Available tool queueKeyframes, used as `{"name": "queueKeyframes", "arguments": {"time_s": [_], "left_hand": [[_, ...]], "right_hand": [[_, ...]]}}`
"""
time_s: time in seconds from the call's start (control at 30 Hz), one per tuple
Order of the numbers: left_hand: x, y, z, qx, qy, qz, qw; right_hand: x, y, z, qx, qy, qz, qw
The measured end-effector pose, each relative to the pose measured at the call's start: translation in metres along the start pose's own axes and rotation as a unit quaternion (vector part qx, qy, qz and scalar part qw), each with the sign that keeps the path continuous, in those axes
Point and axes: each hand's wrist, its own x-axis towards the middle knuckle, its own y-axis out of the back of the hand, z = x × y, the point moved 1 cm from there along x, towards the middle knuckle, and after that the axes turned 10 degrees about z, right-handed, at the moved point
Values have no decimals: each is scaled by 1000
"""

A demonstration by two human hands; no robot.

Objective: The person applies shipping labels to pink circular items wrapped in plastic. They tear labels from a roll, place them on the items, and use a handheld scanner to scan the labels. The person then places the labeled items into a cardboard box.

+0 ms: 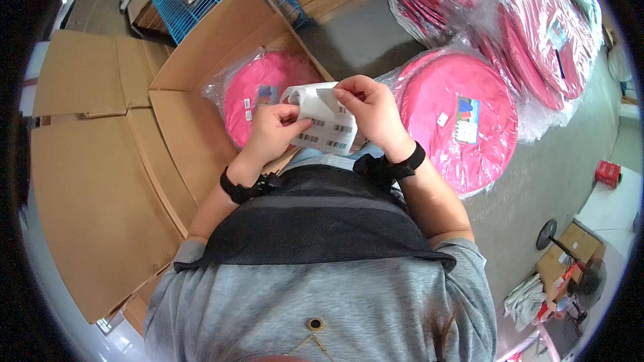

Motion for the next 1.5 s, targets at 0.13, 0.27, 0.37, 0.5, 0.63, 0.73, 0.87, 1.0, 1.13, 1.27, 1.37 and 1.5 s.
{"name": "queueKeyframes", "arguments": {"time_s": [0.13,0.27,0.37,0.5,0.63,0.73,0.87,1.0,1.13,1.27,1.37,1.5], "left_hand": [[1,-7,1,25,71,-16,997],[6,-21,-12,22,106,-21,994],[8,-38,-10,58,118,-33,991],[8,-62,-22,61,164,-47,983],[4,-78,-41,75,191,-49,978],[5,-92,-45,45,230,-80,969],[8,-108,-56,89,219,-116,965],[13,-123,-56,55,244,-104,963],[16,-129,-59,64,292,-95,950],[23,-136,-60,60,290,-110,949],[25,-145,-58,44,295,-109,948],[29,-148,-57,44,293,-120,948]], "right_hand": [[13,55,32,215,-124,68,966],[33,155,92,222,-121,202,946],[43,239,158,130,-45,314,940],[49,300,229,-49,-18,349,936],[59,326,273,-314,84,262,909],[67,327,291,-372,92,215,898],[75,335,330,-389,130,137,902],[80,340,344,-393,153,126,898],[81,342,356,-395,161,128,895],[79,347,365,-402,151,107,897],[75,349,367,-429,151,71,888],[73,349,352,-517,171,30,838]]}}
